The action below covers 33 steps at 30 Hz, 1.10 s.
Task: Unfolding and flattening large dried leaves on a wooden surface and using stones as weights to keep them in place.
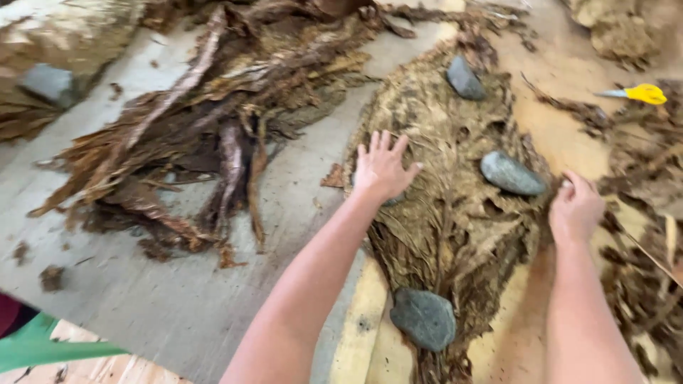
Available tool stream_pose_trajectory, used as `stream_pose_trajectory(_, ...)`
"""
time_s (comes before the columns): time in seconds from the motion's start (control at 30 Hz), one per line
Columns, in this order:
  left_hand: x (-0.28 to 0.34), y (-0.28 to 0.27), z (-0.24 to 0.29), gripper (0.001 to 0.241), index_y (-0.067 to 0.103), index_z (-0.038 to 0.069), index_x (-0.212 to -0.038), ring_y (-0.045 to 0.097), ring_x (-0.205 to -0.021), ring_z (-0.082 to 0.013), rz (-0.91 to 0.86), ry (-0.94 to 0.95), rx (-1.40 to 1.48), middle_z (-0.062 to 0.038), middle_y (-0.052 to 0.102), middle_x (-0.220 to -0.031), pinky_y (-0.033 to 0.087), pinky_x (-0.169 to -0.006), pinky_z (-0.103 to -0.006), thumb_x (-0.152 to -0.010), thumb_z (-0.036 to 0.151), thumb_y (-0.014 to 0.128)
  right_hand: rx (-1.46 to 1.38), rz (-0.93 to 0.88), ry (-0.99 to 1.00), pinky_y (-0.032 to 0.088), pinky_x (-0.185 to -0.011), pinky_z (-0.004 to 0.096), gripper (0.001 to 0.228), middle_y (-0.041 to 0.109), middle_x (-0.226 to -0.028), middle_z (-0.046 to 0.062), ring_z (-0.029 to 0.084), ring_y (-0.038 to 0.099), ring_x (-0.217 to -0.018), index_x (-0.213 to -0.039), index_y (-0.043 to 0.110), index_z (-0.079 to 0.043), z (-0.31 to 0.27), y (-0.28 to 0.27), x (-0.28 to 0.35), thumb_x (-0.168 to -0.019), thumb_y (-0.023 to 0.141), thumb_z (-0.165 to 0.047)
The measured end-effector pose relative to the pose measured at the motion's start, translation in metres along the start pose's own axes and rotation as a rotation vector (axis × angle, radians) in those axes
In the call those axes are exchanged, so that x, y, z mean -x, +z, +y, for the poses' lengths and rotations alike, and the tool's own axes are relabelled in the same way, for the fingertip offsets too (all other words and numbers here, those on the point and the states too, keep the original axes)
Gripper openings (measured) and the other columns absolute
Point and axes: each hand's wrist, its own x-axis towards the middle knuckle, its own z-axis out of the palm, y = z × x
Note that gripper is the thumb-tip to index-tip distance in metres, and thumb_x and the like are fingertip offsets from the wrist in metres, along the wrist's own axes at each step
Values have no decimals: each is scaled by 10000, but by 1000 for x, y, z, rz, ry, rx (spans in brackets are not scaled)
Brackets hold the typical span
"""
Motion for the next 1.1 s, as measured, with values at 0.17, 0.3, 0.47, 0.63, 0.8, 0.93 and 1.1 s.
stream_pose_trajectory(0.17,-16,19,-4,668,288,212,-1470,163,-1435,-310,64,29,-39,-143,230,-1535,181,-1119,-534,-899,533,421,58,29,74,486,-801,395,243,688,-944,136,325,639,-852,-1044,719,-44,1,5,3,-874,550,-4)
stream_pose_trajectory(0.3,-14,17,-2,686,350,247,-1460,210,-1440,-289,96,1,-71,-123,287,-1536,217,-1114,-539,-858,564,440,152,51,163,517,-796,371,181,673,-918,40,273,658,-863,-1003,716,-178,-3,6,1,-890,592,-111)
stream_pose_trajectory(0.47,-11,20,-2,699,340,227,-1466,203,-1441,-302,93,5,-51,-135,282,-1537,205,-1116,-543,-861,565,431,144,105,216,527,-769,374,191,679,-902,-1,264,665,-837,-968,712,-221,1,15,8,-875,583,-116)
stream_pose_trajectory(0.63,-11,19,-1,705,352,227,-1463,208,-1441,-303,108,-10,-31,-129,287,-1537,210,-1118,-542,-855,572,436,117,113,181,531,-772,350,210,676,-914,1,250,664,-846,-981,700,-223,3,13,6,-867,568,-106)
stream_pose_trajectory(0.8,-11,20,-4,690,366,227,-1455,213,-1441,-300,118,6,-18,-135,287,-1535,220,-1114,-545,-853,551,459,104,115,111,522,-792,375,228,677,-919,55,288,661,-867,-1017,713,-165,11,15,5,-862,583,-59)
stream_pose_trajectory(0.93,-9,18,-3,693,372,221,-1450,225,-1438,-304,132,6,-22,-143,303,-1527,227,-1112,-544,-849,554,461,97,121,133,525,-804,358,231,676,-922,42,273,663,-863,-1019,717,-188,9,13,7,-872,582,-72)
stream_pose_trajectory(1.1,-8,20,-7,691,387,212,-1441,235,-1433,-312,133,20,6,-152,314,-1519,232,-1105,-554,-841,544,475,139,128,120,532,-801,352,209,672,-903,31,257,667,-857,-1014,717,-201,12,18,13,-885,600,-85)
